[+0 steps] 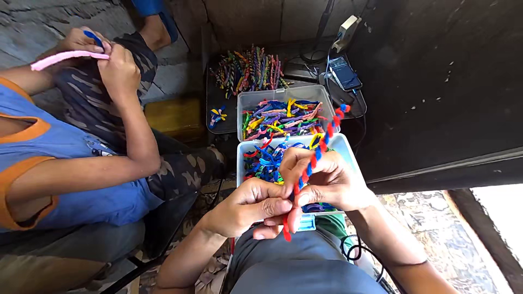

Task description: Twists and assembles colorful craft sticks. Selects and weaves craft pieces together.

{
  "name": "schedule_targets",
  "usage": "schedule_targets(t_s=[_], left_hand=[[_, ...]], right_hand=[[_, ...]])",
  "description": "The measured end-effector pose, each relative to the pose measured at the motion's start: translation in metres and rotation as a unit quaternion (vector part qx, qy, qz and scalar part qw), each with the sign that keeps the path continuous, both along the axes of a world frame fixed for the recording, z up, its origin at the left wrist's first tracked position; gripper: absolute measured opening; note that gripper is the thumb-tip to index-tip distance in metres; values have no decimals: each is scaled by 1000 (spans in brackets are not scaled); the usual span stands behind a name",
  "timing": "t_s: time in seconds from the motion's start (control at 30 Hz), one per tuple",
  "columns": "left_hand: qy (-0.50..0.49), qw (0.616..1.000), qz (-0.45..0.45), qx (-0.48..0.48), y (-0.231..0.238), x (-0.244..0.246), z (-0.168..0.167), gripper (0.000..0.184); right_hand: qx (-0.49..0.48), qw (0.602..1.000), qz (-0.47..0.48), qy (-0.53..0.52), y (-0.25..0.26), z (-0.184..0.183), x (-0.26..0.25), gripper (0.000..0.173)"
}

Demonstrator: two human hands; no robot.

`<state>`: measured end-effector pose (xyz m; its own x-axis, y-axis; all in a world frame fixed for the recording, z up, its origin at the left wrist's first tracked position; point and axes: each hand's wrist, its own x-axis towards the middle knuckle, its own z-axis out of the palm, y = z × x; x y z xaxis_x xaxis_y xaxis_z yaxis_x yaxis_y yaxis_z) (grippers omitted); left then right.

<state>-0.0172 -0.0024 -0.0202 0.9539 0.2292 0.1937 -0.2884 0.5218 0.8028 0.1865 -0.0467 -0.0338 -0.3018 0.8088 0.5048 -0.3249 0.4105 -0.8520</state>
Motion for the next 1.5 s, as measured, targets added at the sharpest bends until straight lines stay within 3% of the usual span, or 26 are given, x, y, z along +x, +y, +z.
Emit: schedule_targets(t_s=[0.1,0.17,0.2,0.27,0.3,0.33,0.37,0.43,0.5,0.6,0.7,0.73,0.77,0.8,0.83,0.87,0.9,0.93,0.97,1.03,1.1,1.17,1.27,1.43,1.5], left_hand=[[10,998,36,45,-1,4,-4,24],[43,964,162,205,-4,5,-9,25],[70,908,252,327,-7,8,-13,27],[133,743,392,526,-10,14,-22,32],[151,705,414,555,-11,15,-25,34],[154,722,408,537,-11,14,-25,34],[141,778,379,481,-10,12,-23,32],[95,914,264,294,-7,7,-15,27],[47,986,122,102,-3,5,-9,26],[7,1000,2,-28,1,6,-8,24],[21,991,91,93,-2,8,-10,27],[40,969,159,187,-4,9,-11,27],[65,919,242,305,-6,10,-14,27],[97,834,328,432,-9,13,-18,29],[132,726,404,542,-13,18,-23,31],[158,634,448,611,-15,22,-27,32],[171,596,465,632,-16,24,-30,32],[172,620,460,611,-16,24,-29,32],[159,691,436,554,-15,22,-27,32],[110,869,323,360,-12,16,-17,28],[55,972,180,143,-8,12,-11,26],[3,998,60,-22,-3,12,-9,24],[-20,996,0,-83,-4,14,-8,23],[5,994,90,68,-7,13,-10,26],[41,959,189,209,-9,13,-13,27]], right_hand=[[11,997,-78,-5,-3,2,-3,11],[-2,988,-154,-26,-7,3,-8,16],[-14,980,-196,-38,-9,3,-12,19],[-31,966,-250,-53,-9,-1,-18,21],[-45,965,-254,-51,-8,-4,-20,21],[-63,967,-244,-43,-6,-5,-20,22],[-81,971,-222,-32,-5,-5,-19,22],[-94,984,-148,-18,-3,-4,-13,16],[-57,997,-57,-6,1,-4,-5,7],[-4,1000,-9,16,6,-3,-3,11],[0,995,-96,-4,0,-1,-5,16],[-4,991,-132,-22,-2,-1,-6,20],[-5,986,-162,-38,-4,-2,-8,22],[-10,981,-189,-51,-4,-4,-10,23],[-19,975,-212,-59,-4,-5,-11,24],[-29,970,-232,-61,-3,-8,-13,24],[-37,967,-245,-60,-3,-9,-15,24],[-46,966,-250,-54,-2,-9,-16,24],[-53,968,-243,-43,-2,-8,-16,25],[-71,978,-194,-21,-2,-4,-12,22],[-63,993,-102,-14,1,-3,-4,18],[-38,999,-12,2,5,-4,2,23],[-3,999,4,36,6,-2,2,12],[-13,991,-129,-24,-8,3,-3,20],[-24,986,-158,-38,-11,3,-6,22]])
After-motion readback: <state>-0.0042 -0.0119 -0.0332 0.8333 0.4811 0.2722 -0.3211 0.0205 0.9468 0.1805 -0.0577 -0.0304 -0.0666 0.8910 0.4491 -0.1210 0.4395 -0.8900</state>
